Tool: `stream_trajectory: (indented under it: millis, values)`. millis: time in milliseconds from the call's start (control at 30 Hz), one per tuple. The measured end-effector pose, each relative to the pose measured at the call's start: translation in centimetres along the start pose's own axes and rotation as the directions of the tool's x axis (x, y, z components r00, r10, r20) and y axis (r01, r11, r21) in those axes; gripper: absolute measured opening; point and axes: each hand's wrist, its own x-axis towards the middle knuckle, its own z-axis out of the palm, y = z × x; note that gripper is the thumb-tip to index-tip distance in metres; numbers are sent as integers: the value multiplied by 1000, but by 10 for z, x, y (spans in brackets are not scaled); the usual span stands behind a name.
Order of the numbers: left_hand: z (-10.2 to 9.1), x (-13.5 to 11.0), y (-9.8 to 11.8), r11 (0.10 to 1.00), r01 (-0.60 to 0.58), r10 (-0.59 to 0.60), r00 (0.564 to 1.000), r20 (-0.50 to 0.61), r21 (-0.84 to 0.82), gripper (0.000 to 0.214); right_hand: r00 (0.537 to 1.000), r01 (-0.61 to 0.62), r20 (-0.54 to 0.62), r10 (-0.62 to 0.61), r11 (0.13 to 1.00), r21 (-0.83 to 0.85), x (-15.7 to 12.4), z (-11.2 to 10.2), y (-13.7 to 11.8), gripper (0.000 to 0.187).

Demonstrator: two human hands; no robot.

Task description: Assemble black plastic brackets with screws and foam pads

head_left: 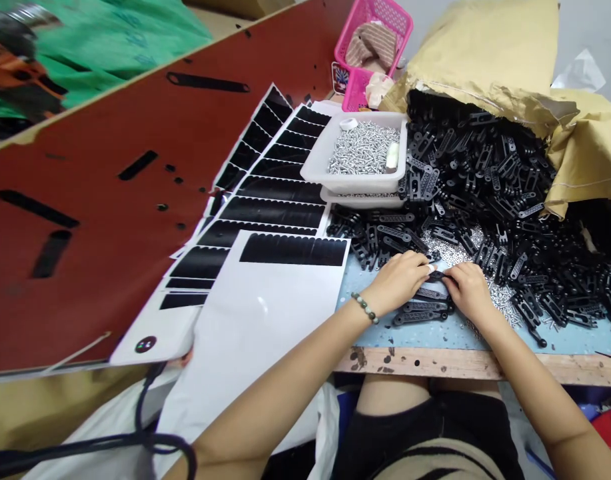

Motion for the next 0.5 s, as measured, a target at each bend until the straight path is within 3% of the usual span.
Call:
stream_trajectory:
  millis: [167, 367, 500]
  values:
    - [0, -5, 4, 1000, 13, -13, 1000, 15, -29, 26, 997, 54, 45, -55, 999, 4, 1, -5, 3, 15]
    - [-1, -5, 2, 993, 115, -115, 993, 27, 25, 21, 995, 85, 45, -86, 996, 11, 11, -5, 3, 15]
    - [-3, -8, 4, 994, 102, -104, 993, 55, 38, 23, 992, 107, 59, -108, 994, 23, 8, -5, 2, 15]
